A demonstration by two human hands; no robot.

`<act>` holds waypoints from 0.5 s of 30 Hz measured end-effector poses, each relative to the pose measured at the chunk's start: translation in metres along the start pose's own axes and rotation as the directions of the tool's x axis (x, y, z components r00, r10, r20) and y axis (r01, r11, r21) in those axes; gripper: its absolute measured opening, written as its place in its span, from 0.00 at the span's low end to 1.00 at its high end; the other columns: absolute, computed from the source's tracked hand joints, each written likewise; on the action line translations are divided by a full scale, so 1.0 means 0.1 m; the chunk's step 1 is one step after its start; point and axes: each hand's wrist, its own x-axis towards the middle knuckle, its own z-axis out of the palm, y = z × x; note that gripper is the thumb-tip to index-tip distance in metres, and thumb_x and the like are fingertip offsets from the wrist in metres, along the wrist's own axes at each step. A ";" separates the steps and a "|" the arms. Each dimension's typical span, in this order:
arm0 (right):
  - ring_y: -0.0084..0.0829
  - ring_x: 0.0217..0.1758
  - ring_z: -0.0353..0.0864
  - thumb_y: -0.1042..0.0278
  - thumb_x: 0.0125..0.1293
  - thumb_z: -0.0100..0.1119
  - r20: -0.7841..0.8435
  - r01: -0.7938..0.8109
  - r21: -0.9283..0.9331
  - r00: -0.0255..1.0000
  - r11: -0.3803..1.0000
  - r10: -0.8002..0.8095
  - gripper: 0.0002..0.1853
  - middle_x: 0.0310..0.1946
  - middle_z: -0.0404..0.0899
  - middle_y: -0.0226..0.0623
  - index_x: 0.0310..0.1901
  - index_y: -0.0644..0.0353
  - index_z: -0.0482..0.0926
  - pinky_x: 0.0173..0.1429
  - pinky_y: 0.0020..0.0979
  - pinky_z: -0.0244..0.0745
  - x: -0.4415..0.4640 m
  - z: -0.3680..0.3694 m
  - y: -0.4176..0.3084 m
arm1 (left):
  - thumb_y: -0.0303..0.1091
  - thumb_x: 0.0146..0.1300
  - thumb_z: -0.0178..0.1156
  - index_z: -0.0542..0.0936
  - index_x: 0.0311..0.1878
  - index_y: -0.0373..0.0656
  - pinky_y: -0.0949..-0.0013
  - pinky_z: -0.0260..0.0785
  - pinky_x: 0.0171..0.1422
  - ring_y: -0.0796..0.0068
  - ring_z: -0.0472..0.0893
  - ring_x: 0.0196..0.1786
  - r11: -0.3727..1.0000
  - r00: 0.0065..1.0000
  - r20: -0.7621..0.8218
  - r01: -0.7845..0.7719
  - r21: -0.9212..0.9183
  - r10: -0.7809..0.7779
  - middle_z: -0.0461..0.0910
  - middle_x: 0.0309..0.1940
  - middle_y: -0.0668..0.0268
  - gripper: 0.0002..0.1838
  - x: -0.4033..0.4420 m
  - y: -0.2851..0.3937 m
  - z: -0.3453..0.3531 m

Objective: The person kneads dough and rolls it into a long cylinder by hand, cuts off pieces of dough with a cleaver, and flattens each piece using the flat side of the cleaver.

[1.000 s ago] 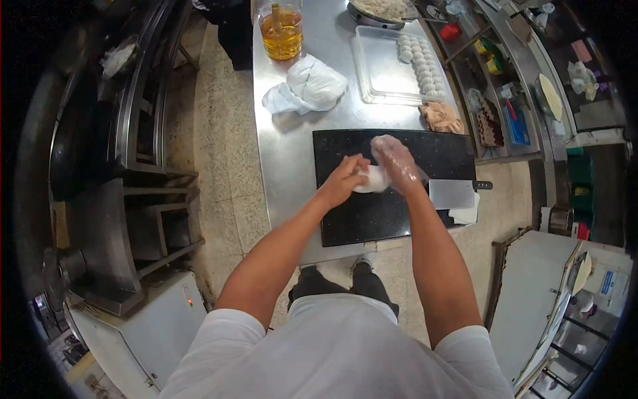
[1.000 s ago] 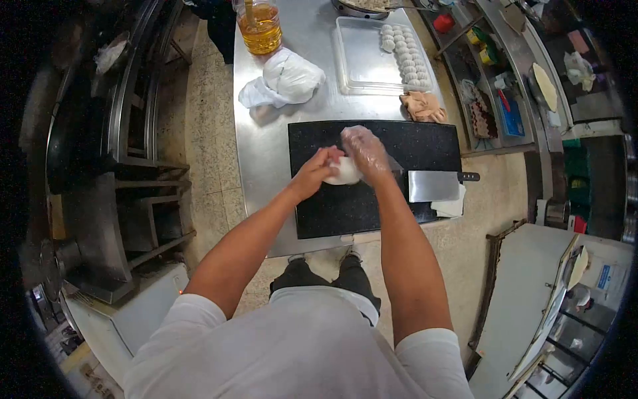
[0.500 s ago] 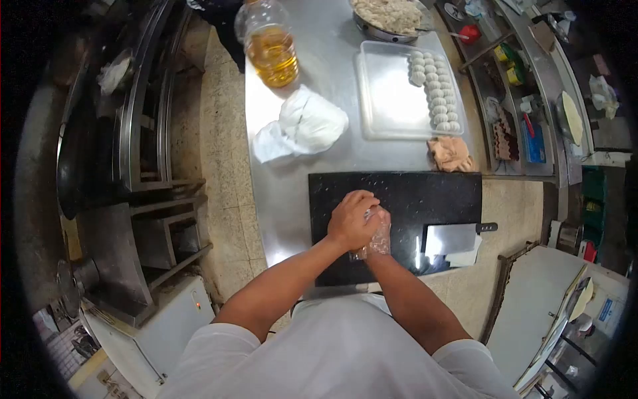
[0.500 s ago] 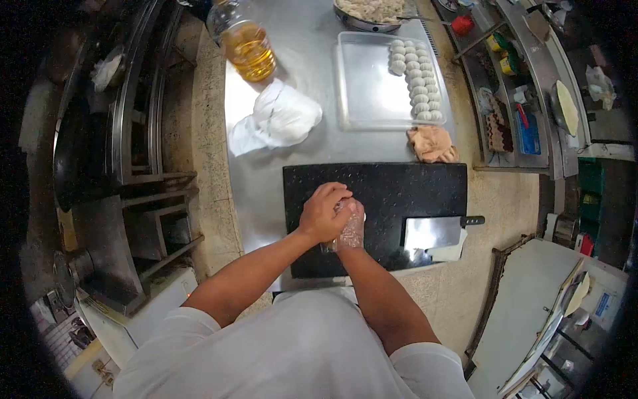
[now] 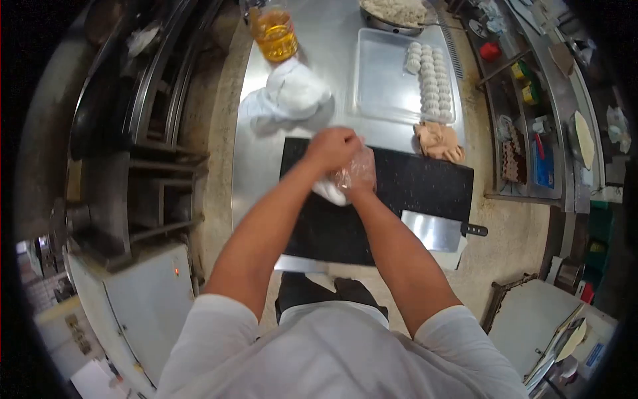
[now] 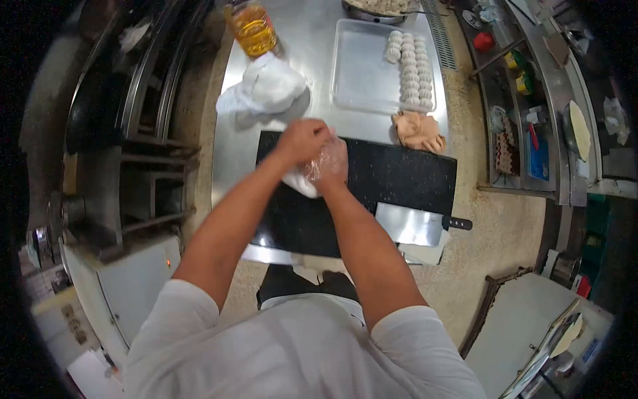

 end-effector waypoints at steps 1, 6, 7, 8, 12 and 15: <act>0.47 0.53 0.82 0.54 0.61 0.63 0.045 0.021 0.046 0.999 0.999 -0.024 0.19 0.46 0.85 0.45 0.48 0.59 0.83 0.59 0.45 0.73 -0.01 -0.11 -0.05 | 0.52 0.69 0.60 0.84 0.38 0.37 0.57 0.76 0.47 0.57 0.86 0.40 0.995 0.996 0.058 0.070 -0.067 -0.066 0.85 0.34 0.51 0.23 0.01 -0.02 -0.13; 0.44 0.43 0.86 0.56 0.64 0.61 0.057 0.127 0.141 0.989 0.982 -0.136 0.17 0.39 0.85 0.45 0.47 0.61 0.83 0.49 0.44 0.79 -0.69 -0.42 0.08 | 0.47 0.75 0.57 0.87 0.42 0.35 0.63 0.74 0.59 0.69 0.84 0.49 0.957 0.981 -0.133 -0.166 -0.236 0.138 0.88 0.36 0.59 0.22 -0.38 -0.28 0.19; 0.39 0.40 0.84 0.59 0.65 0.60 0.124 -0.055 0.419 0.992 0.906 0.003 0.14 0.37 0.84 0.41 0.45 0.59 0.82 0.47 0.41 0.78 -0.89 -0.36 0.21 | 0.47 0.75 0.57 0.87 0.45 0.36 0.61 0.71 0.65 0.65 0.83 0.55 0.945 0.997 0.034 -0.050 -0.324 0.065 0.88 0.40 0.58 0.21 -0.53 -0.10 0.16; 0.34 0.37 0.83 0.61 0.66 0.59 0.236 -0.242 0.643 0.965 0.726 0.112 0.11 0.36 0.83 0.38 0.43 0.58 0.82 0.45 0.39 0.78 -1.09 -0.27 0.32 | 0.47 0.75 0.58 0.87 0.48 0.37 0.59 0.68 0.72 0.61 0.81 0.61 0.916 0.978 0.207 0.086 -0.391 -0.003 0.88 0.45 0.57 0.20 -0.71 0.06 0.16; 0.25 0.55 0.75 0.63 0.75 0.57 0.199 -0.133 0.967 0.926 -0.216 0.320 0.11 0.49 0.79 0.31 0.54 0.57 0.76 0.61 0.35 0.72 -1.38 -0.15 0.59 | 0.46 0.69 0.61 0.77 0.67 0.42 0.52 0.60 0.80 0.50 0.72 0.73 0.980 0.981 0.131 -0.157 0.122 0.140 0.76 0.68 0.56 0.27 -1.24 0.64 0.40; 0.54 0.69 0.70 0.56 0.69 0.64 -0.149 0.001 0.691 0.979 0.723 0.140 0.28 0.64 0.69 0.54 0.64 0.61 0.70 0.74 0.48 0.64 -1.36 -0.26 0.28 | 0.45 0.67 0.58 0.66 0.77 0.47 0.50 0.51 0.84 0.51 0.60 0.81 0.806 0.995 0.066 -0.094 0.584 0.069 0.63 0.78 0.60 0.35 -1.29 0.42 0.80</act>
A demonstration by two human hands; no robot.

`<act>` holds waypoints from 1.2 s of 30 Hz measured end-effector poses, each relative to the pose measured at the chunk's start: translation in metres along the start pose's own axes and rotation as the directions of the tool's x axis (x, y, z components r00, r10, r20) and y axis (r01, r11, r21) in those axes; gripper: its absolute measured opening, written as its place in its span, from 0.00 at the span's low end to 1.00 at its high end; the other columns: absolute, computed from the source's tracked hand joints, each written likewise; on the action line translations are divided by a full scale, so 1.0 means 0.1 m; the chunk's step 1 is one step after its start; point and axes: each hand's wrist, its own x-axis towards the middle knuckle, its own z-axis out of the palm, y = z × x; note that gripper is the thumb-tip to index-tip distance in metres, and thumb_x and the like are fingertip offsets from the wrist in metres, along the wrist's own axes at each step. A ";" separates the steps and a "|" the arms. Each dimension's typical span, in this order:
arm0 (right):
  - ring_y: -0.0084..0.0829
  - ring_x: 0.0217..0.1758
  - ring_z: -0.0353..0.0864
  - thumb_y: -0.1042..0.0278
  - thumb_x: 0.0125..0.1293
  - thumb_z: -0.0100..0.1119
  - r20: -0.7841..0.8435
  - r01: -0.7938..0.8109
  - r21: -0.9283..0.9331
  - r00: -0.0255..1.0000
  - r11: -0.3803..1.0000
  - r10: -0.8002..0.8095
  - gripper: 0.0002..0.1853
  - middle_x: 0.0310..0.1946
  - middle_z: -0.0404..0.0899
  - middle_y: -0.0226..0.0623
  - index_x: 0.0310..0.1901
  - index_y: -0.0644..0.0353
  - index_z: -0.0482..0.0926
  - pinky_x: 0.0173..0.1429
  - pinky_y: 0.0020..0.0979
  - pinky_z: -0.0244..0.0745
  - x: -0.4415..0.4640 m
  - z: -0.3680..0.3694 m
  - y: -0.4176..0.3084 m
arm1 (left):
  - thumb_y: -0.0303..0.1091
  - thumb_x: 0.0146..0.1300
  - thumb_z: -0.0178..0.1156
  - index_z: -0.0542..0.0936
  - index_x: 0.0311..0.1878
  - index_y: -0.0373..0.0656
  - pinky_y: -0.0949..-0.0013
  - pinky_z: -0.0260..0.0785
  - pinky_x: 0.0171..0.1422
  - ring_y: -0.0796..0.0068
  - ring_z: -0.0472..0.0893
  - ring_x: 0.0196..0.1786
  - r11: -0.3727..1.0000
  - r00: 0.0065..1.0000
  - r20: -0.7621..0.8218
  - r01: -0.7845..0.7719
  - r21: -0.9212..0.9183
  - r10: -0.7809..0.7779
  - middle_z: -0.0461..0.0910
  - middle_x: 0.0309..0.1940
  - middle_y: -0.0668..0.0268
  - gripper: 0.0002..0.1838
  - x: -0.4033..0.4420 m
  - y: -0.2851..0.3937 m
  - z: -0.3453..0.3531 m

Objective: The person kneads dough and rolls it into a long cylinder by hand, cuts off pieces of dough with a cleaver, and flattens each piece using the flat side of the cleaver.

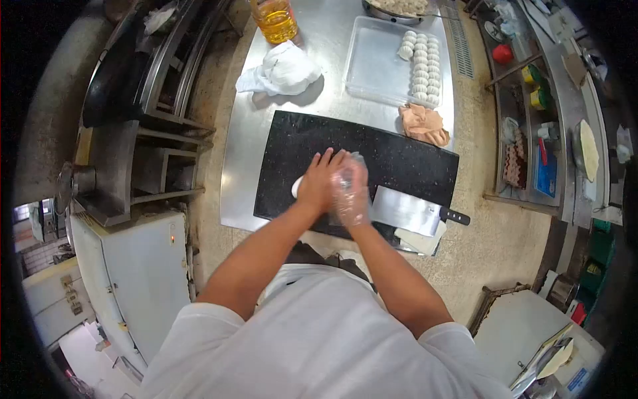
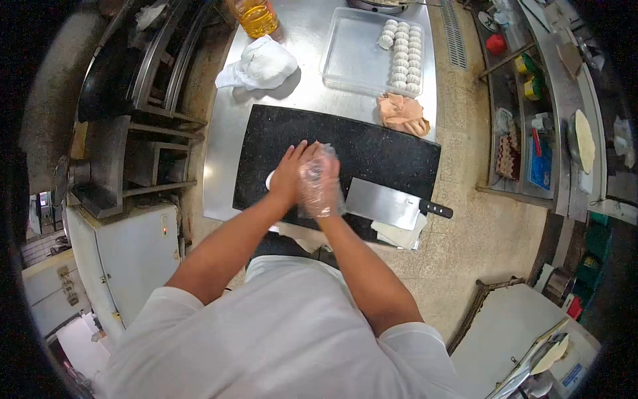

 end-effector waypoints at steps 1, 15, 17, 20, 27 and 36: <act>0.60 0.72 0.67 0.51 0.66 0.64 0.000 0.145 -0.161 0.989 0.976 -0.147 0.35 0.70 0.64 0.60 0.68 0.64 0.66 0.76 0.51 0.62 0.00 0.15 0.13 | 0.45 0.67 0.58 0.66 0.77 0.47 0.50 0.51 0.84 0.51 0.60 0.81 1.000 1.000 0.002 0.002 -0.003 -0.002 0.63 0.78 0.60 0.35 0.03 -0.02 0.09; 0.58 0.66 0.72 0.46 0.65 0.59 -0.052 0.044 -0.445 0.996 0.894 -0.075 0.31 0.66 0.71 0.55 0.60 0.65 0.76 0.69 0.57 0.66 0.82 0.47 -0.03 | 0.45 0.71 0.49 0.70 0.75 0.48 0.52 0.46 0.86 0.59 0.55 0.83 0.989 0.991 -0.041 -0.130 -0.077 0.127 0.61 0.81 0.67 0.30 0.79 -0.60 0.22; 0.57 0.66 0.72 0.46 0.65 0.58 -0.080 0.047 -0.491 0.992 0.870 -0.099 0.32 0.65 0.71 0.54 0.61 0.65 0.76 0.69 0.56 0.66 0.91 0.51 0.00 | 0.45 0.71 0.48 0.70 0.75 0.48 0.51 0.47 0.86 0.58 0.55 0.83 0.975 0.984 -0.080 -0.171 -0.142 0.160 0.60 0.81 0.67 0.30 0.87 -0.67 0.21; 0.56 0.69 0.70 0.44 0.67 0.55 -0.079 -0.042 -0.563 0.997 0.826 -0.003 0.34 0.67 0.71 0.54 0.65 0.64 0.75 0.75 0.54 0.61 1.05 0.55 0.01 | 0.45 0.70 0.50 0.67 0.77 0.45 0.55 0.40 0.87 0.63 0.51 0.85 0.885 0.985 -0.148 -0.148 -0.441 0.091 0.55 0.83 0.64 0.33 0.94 -0.71 0.14; 0.52 0.65 0.77 0.49 0.71 0.56 -0.107 0.112 -0.837 0.926 0.535 -0.361 0.28 0.60 0.79 0.48 0.63 0.61 0.76 0.68 0.47 0.71 1.16 0.41 0.17 | 0.48 0.67 0.58 0.60 0.80 0.47 0.42 0.43 0.85 0.49 0.51 0.84 0.987 0.990 -0.124 -0.089 -0.131 0.072 0.55 0.82 0.60 0.40 0.81 -0.63 -0.16; 0.38 0.48 0.82 0.48 0.71 0.61 -0.037 -0.527 0.158 0.842 0.835 0.538 0.24 0.41 0.83 0.43 0.49 0.67 0.83 0.57 0.38 0.75 0.41 0.26 -1.09 | 0.29 0.55 0.68 0.85 0.48 0.44 0.54 0.73 0.63 0.46 0.79 0.57 0.574 0.882 -0.051 -0.348 -0.741 0.469 0.82 0.50 0.52 0.15 -0.02 -1.01 -0.74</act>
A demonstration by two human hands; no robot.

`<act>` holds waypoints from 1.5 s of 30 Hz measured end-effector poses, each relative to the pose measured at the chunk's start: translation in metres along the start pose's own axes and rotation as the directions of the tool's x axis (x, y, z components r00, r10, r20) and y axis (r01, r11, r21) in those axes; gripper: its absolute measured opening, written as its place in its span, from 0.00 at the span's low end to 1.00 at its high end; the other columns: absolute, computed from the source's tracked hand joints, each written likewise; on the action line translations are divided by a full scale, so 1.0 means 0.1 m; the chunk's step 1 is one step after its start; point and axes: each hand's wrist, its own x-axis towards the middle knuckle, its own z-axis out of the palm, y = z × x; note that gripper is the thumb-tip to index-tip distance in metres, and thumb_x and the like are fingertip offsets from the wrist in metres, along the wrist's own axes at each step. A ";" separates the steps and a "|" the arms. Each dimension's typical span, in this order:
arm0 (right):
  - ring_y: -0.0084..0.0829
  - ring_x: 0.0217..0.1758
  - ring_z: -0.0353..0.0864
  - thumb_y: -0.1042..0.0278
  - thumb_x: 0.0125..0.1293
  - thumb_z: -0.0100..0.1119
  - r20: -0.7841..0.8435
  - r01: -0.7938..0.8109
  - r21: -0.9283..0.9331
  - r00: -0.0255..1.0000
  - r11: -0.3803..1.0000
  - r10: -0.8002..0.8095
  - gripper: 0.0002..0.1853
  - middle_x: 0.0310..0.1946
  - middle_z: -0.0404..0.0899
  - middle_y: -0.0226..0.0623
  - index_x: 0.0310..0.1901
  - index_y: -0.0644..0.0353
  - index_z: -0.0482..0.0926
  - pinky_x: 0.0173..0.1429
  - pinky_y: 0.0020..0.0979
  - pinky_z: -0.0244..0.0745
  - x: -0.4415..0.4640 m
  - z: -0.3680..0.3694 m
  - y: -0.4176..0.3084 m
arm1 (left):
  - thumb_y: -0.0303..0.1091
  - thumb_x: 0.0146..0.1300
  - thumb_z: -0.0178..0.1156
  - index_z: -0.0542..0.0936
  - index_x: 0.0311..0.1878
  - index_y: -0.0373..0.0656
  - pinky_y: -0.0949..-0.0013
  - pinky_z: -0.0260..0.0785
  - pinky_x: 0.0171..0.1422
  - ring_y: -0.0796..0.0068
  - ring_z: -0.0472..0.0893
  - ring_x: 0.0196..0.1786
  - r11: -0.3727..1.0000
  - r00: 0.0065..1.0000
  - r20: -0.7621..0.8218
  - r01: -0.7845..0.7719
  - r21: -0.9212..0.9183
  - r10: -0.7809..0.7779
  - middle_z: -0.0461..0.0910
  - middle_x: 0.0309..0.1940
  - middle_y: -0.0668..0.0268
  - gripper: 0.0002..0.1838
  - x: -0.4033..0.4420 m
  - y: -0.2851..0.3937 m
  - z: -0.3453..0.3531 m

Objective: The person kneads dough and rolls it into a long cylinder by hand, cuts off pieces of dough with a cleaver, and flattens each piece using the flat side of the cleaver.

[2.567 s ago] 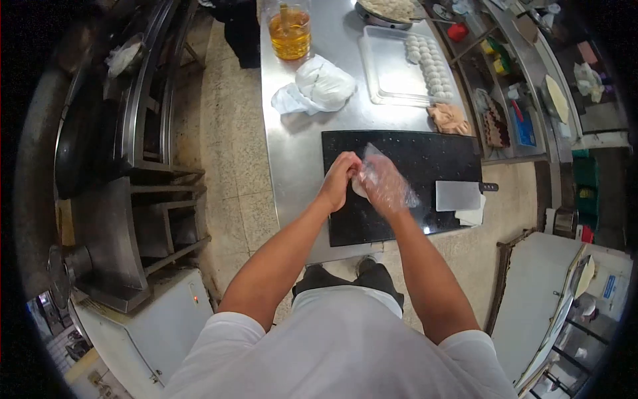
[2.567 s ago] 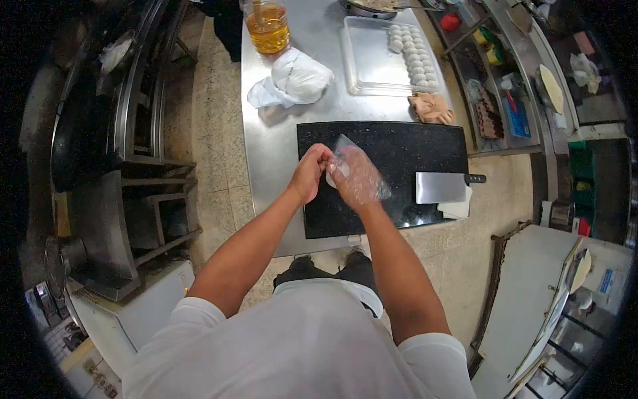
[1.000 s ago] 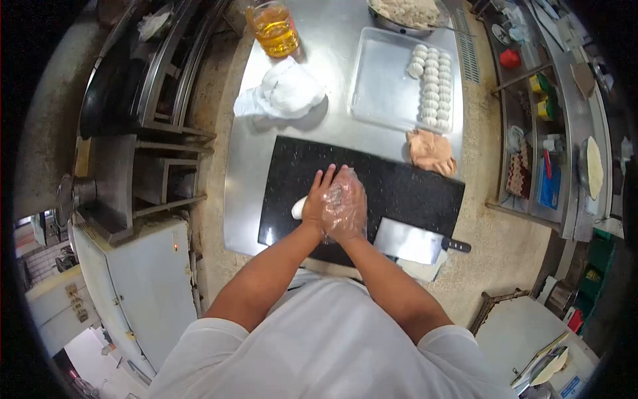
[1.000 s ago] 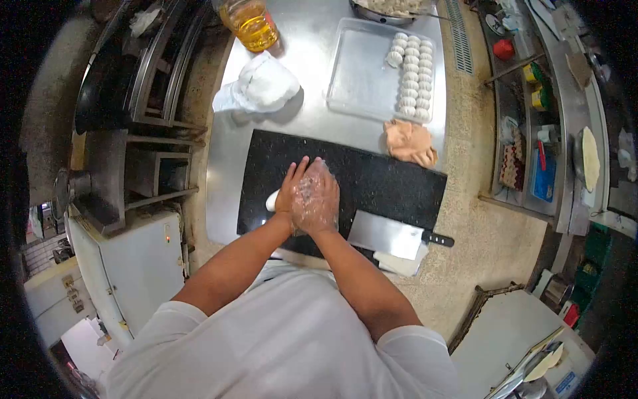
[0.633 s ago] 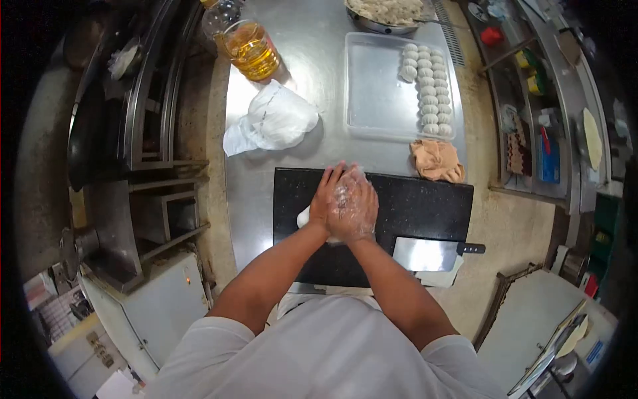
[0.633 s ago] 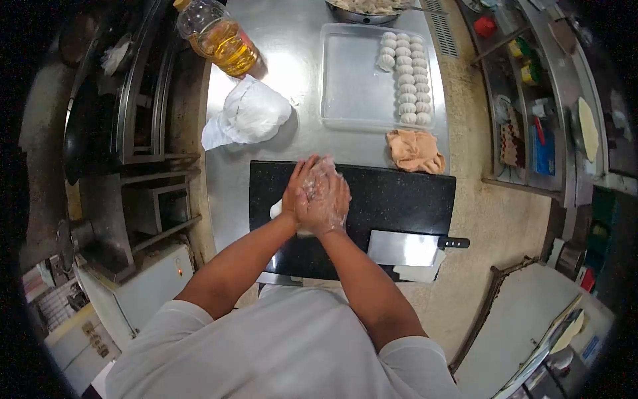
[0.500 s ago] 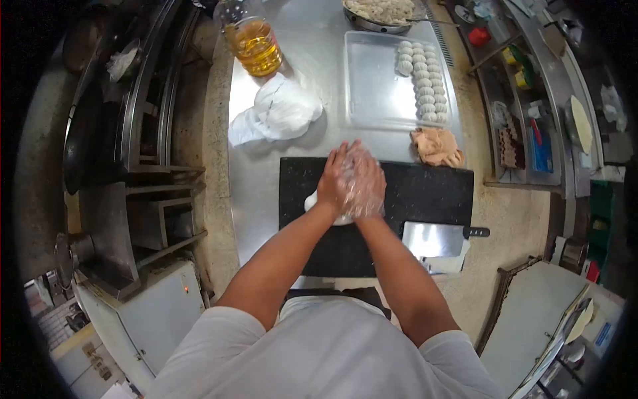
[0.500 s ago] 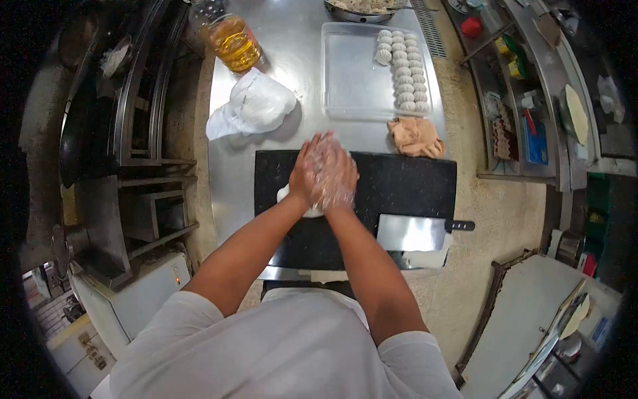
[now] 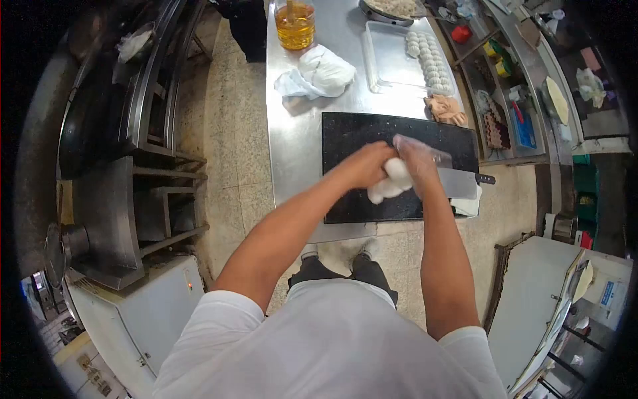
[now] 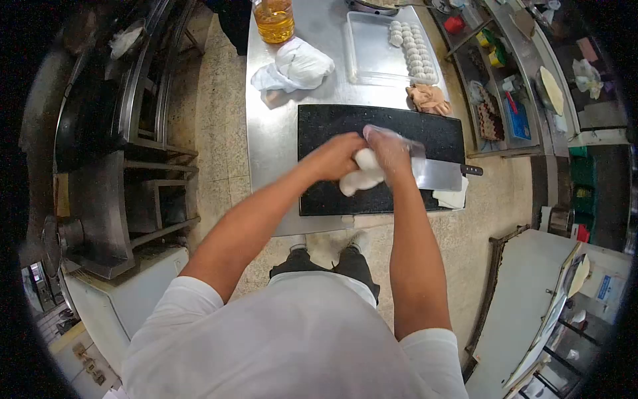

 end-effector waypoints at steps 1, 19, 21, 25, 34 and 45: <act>0.38 0.48 0.82 0.48 0.71 0.61 0.002 0.006 -0.005 1.000 1.000 -0.006 0.24 0.41 0.83 0.43 0.49 0.67 0.83 0.57 0.38 0.75 -0.01 0.08 0.17 | 0.30 0.56 0.68 0.83 0.52 0.44 0.55 0.71 0.67 0.46 0.78 0.61 0.997 0.999 -0.022 0.027 -0.076 -0.029 0.80 0.55 0.50 0.18 -0.08 -0.12 0.15; 0.47 0.56 0.78 0.54 0.67 0.57 0.170 0.375 -0.847 0.863 0.377 -0.475 0.17 0.52 0.80 0.42 0.51 0.55 0.81 0.58 0.51 0.73 1.13 0.72 0.36 | 0.50 0.45 0.74 0.72 0.73 0.49 0.26 0.31 0.82 0.37 0.45 0.84 0.816 0.967 -0.130 0.254 0.519 -0.219 0.54 0.82 0.60 0.48 0.30 -0.76 -0.33; 0.47 0.52 0.81 0.50 0.69 0.55 0.275 0.459 -0.865 0.772 0.203 -0.574 0.17 0.45 0.83 0.44 0.44 0.56 0.82 0.53 0.51 0.76 1.19 0.69 0.33 | 0.53 0.50 0.74 0.69 0.75 0.47 0.32 0.33 0.84 0.41 0.47 0.84 0.791 0.944 -0.176 0.330 0.516 -0.279 0.56 0.81 0.58 0.49 0.28 -0.77 -0.23; 0.51 0.50 0.84 0.45 0.75 0.47 0.283 0.441 -0.684 0.894 0.581 -0.346 0.24 0.43 0.86 0.46 0.44 0.57 0.85 0.57 0.48 0.75 1.08 0.56 0.24 | 0.44 0.56 0.71 0.69 0.74 0.41 0.46 0.45 0.85 0.43 0.56 0.82 0.863 0.925 -0.255 0.361 0.354 -0.282 0.64 0.76 0.51 0.42 0.08 -0.67 0.05; 0.55 0.54 0.78 0.50 0.79 0.45 0.227 0.574 -0.180 0.815 0.799 -0.534 0.22 0.49 0.80 0.52 0.53 0.62 0.79 0.60 0.50 0.71 0.61 -0.28 0.75 | 0.38 0.57 0.66 0.79 0.49 0.39 0.49 0.71 0.64 0.46 0.78 0.59 0.823 0.873 -0.407 0.427 0.375 -0.268 0.80 0.53 0.50 0.19 0.48 0.03 0.64; 0.52 0.57 0.75 0.47 0.73 0.50 0.185 0.621 -0.468 0.764 0.629 -0.618 0.28 0.53 0.77 0.51 0.62 0.65 0.74 0.65 0.52 0.64 1.02 -0.18 0.78 | 0.46 0.59 0.59 0.76 0.63 0.37 0.47 0.49 0.83 0.55 0.66 0.74 0.768 0.904 -0.270 0.425 0.480 -0.331 0.71 0.66 0.54 0.31 0.76 -0.33 0.64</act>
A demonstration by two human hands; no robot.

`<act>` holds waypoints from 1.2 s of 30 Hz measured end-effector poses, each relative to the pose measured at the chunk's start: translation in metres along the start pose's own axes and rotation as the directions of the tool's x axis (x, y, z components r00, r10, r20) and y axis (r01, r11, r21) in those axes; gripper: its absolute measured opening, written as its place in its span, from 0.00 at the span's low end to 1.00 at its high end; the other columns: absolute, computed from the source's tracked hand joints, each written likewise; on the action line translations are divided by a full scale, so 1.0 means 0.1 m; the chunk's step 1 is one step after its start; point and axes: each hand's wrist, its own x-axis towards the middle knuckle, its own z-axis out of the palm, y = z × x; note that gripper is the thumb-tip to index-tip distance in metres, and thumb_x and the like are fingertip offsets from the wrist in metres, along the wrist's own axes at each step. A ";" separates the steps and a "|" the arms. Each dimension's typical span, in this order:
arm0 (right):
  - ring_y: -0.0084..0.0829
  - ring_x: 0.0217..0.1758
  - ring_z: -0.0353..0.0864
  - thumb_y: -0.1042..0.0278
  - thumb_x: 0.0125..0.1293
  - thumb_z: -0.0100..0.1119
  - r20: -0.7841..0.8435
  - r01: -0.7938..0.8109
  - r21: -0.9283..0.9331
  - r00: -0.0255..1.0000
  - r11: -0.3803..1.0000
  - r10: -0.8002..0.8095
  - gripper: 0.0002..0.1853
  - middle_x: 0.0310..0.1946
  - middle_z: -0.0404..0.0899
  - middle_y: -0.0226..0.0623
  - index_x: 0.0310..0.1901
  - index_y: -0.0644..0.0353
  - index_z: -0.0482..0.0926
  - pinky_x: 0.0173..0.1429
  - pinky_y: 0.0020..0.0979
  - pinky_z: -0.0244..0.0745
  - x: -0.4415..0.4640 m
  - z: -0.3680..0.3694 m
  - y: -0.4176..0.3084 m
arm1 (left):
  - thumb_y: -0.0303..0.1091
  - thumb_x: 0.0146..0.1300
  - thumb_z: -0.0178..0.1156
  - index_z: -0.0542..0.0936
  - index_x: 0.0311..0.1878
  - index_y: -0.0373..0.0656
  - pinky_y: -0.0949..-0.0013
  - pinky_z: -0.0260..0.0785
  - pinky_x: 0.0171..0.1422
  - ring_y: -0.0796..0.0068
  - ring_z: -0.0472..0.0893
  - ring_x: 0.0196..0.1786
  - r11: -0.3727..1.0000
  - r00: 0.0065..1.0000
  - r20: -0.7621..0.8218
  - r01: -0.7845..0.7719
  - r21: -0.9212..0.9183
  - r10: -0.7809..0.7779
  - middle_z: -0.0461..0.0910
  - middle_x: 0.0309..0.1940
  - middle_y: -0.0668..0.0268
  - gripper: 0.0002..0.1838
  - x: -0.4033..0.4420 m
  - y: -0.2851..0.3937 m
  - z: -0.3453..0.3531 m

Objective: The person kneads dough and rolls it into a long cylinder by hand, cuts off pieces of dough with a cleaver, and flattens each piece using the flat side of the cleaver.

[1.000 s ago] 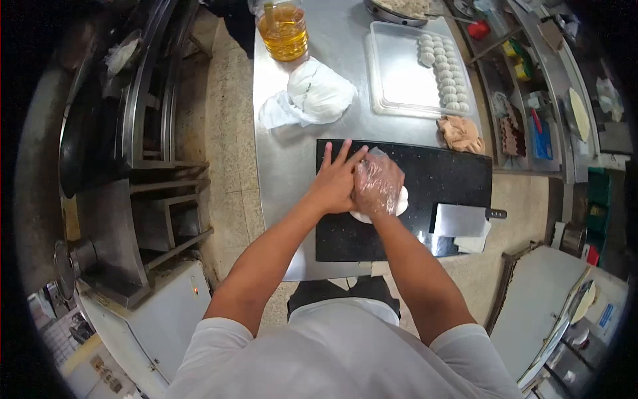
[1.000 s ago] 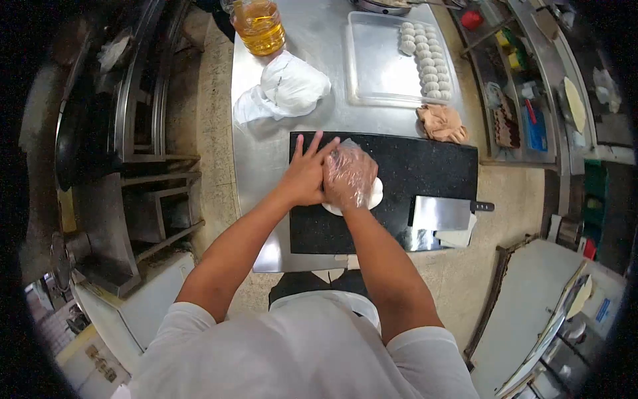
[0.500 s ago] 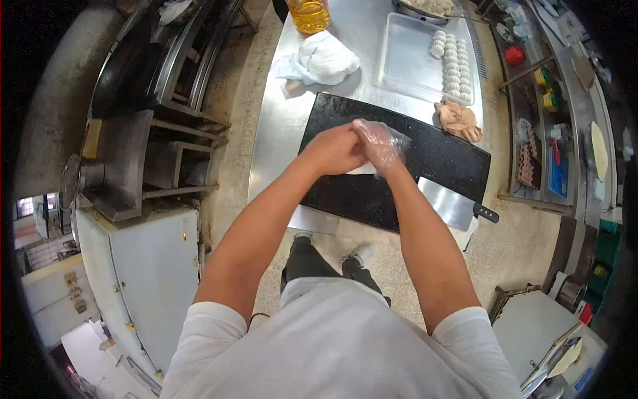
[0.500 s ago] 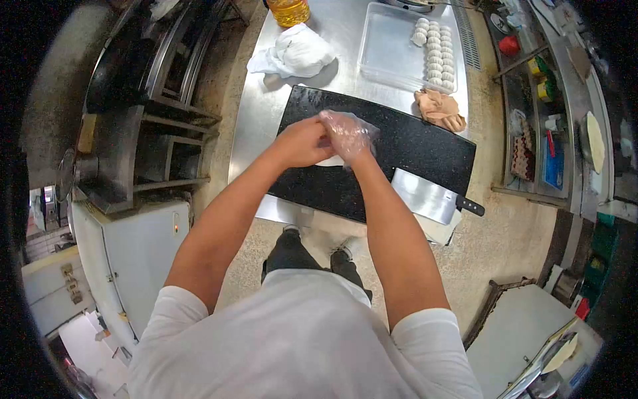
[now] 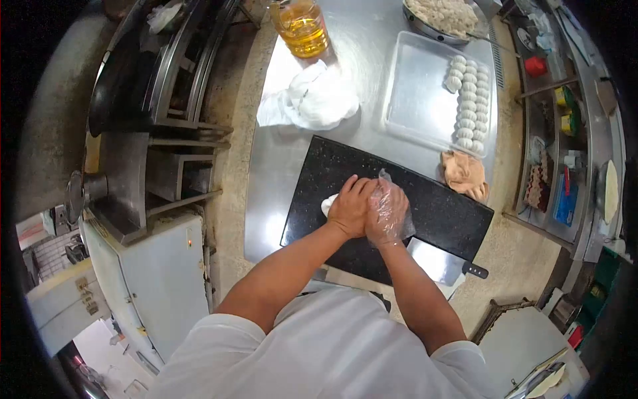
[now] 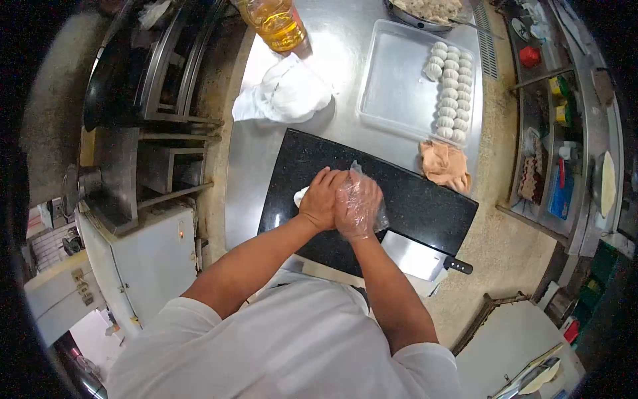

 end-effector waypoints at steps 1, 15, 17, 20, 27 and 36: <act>0.52 0.57 0.75 0.47 0.73 0.50 -0.005 -0.011 -0.004 1.000 1.000 0.011 0.28 0.53 0.77 0.51 0.62 0.65 0.74 0.65 0.52 0.64 0.06 0.02 0.01 | 0.46 0.59 0.59 0.76 0.63 0.37 0.47 0.49 0.83 0.55 0.66 0.74 1.000 1.000 0.008 -0.009 -0.002 0.009 0.71 0.66 0.54 0.31 0.06 -0.05 -0.01; 0.57 0.46 0.82 0.51 0.76 0.47 -0.093 -0.050 -0.223 0.995 0.974 0.030 0.19 0.42 0.83 0.51 0.47 0.60 0.79 0.50 0.54 0.74 0.76 0.09 0.10 | 0.44 0.54 0.65 0.78 0.54 0.39 0.54 0.63 0.66 0.53 0.73 0.60 0.984 0.974 -0.144 -0.174 0.030 0.177 0.74 0.51 0.57 0.26 0.69 -0.32 -0.20; 0.56 0.45 0.82 0.53 0.78 0.46 -0.056 -0.106 -0.184 0.994 0.977 0.097 0.17 0.41 0.83 0.50 0.43 0.58 0.79 0.49 0.54 0.75 0.63 0.09 -0.03 | 0.43 0.54 0.66 0.77 0.51 0.40 0.55 0.64 0.62 0.54 0.73 0.57 0.989 0.976 -0.158 -0.146 0.032 0.149 0.73 0.48 0.58 0.24 0.56 -0.32 -0.12; 0.58 0.47 0.82 0.49 0.78 0.44 -0.024 -0.136 -0.160 0.991 0.978 0.134 0.22 0.41 0.82 0.53 0.43 0.60 0.79 0.51 0.54 0.74 0.43 0.11 -0.15 | 0.42 0.52 0.69 0.77 0.49 0.41 0.55 0.64 0.60 0.57 0.73 0.54 0.996 0.983 -0.163 -0.082 0.034 0.086 0.73 0.46 0.59 0.23 0.33 -0.29 -0.06; 0.58 0.48 0.82 0.50 0.78 0.43 0.105 -0.046 -0.120 0.993 0.992 0.059 0.21 0.43 0.83 0.52 0.43 0.59 0.79 0.54 0.53 0.73 -0.07 0.22 -0.35 | 0.41 0.53 0.66 0.78 0.51 0.41 0.57 0.63 0.60 0.58 0.72 0.55 0.999 0.965 -0.258 0.045 -0.027 -0.050 0.72 0.49 0.60 0.23 -0.38 -0.15 -0.02; 0.54 0.53 0.81 0.50 0.76 0.46 0.018 0.036 -0.133 0.999 0.991 -0.034 0.20 0.47 0.84 0.49 0.47 0.57 0.83 0.58 0.52 0.74 -0.06 0.30 -0.12 | 0.46 0.54 0.68 0.77 0.58 0.37 0.51 0.65 0.64 0.52 0.72 0.61 0.995 0.985 -0.151 0.093 0.034 -0.087 0.72 0.57 0.55 0.31 -0.39 -0.12 -0.11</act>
